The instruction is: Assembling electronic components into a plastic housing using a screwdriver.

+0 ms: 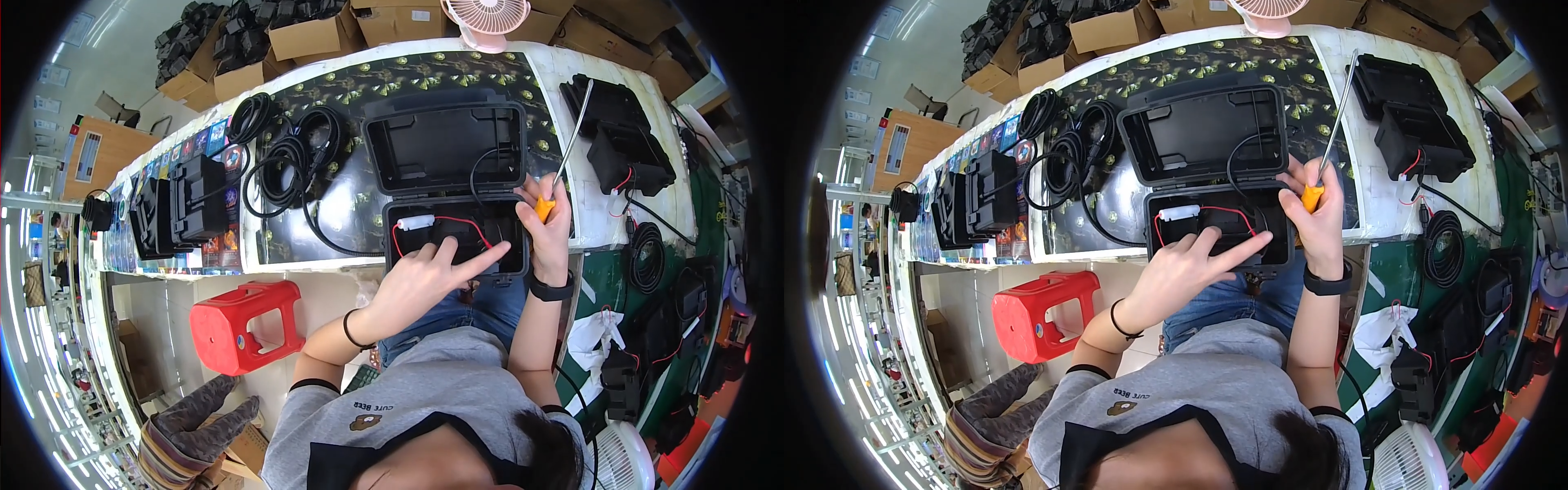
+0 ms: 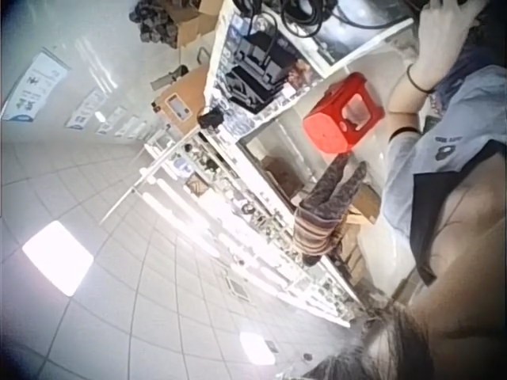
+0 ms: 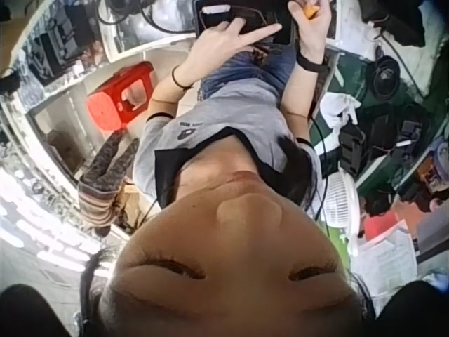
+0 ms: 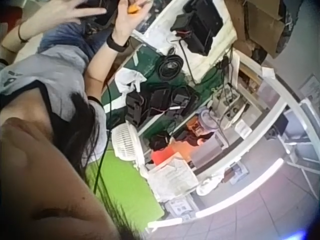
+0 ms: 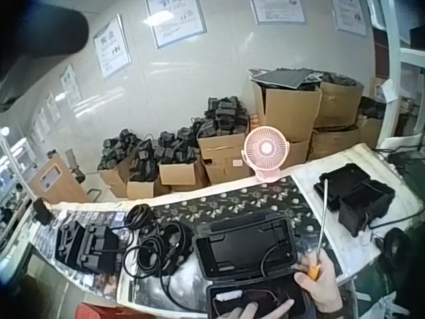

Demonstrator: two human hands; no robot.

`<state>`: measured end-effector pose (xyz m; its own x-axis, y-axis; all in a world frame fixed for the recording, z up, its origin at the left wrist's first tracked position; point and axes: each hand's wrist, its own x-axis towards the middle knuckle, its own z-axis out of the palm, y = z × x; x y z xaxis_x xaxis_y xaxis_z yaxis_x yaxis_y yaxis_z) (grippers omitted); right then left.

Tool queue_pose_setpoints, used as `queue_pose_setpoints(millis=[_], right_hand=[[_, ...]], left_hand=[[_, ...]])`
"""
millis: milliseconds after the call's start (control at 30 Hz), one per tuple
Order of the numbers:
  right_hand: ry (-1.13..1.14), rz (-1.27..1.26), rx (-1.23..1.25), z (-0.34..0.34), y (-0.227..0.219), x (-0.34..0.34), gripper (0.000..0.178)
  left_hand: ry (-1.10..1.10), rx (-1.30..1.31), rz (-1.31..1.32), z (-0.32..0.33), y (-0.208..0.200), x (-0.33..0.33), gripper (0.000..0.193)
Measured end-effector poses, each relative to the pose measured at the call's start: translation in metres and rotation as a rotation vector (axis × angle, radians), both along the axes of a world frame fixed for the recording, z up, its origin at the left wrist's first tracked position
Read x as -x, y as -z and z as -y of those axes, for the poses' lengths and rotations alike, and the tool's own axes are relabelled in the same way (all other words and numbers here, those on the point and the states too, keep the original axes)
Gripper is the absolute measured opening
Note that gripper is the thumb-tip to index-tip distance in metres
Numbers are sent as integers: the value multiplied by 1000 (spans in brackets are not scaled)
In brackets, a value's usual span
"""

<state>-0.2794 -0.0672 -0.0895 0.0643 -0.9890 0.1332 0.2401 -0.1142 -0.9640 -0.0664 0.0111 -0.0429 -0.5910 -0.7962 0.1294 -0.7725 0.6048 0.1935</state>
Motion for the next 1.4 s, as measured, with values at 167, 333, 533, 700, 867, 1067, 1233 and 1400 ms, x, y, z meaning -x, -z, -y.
queue_pose_setpoints(millis=[167,333,533,700,867,1067,1233,1400], right_hand=[[-26,-50,20,0,-1,6,33],[-71,-31,18,-2,-5,12,34],[-53,1,4,10,-1,8,36],[-46,-6,-25,24,9,8,35],[-51,10,-58,25,6,6,35],[-40,-10,-125,27,3,6,39],[-59,13,-53,27,4,6,42],[-211,258,-43,30,19,28,57]], left_hand=[[-7,26,18,2,6,0,76],[28,18,0,4,4,-4,75],[40,-108,-40,19,0,-10,68],[15,223,-245,17,5,-15,47],[-254,508,-303,0,20,-46,41],[-326,475,-385,-4,35,-52,42],[-342,371,-400,-4,46,-52,43],[-407,287,-683,2,58,-47,43]])
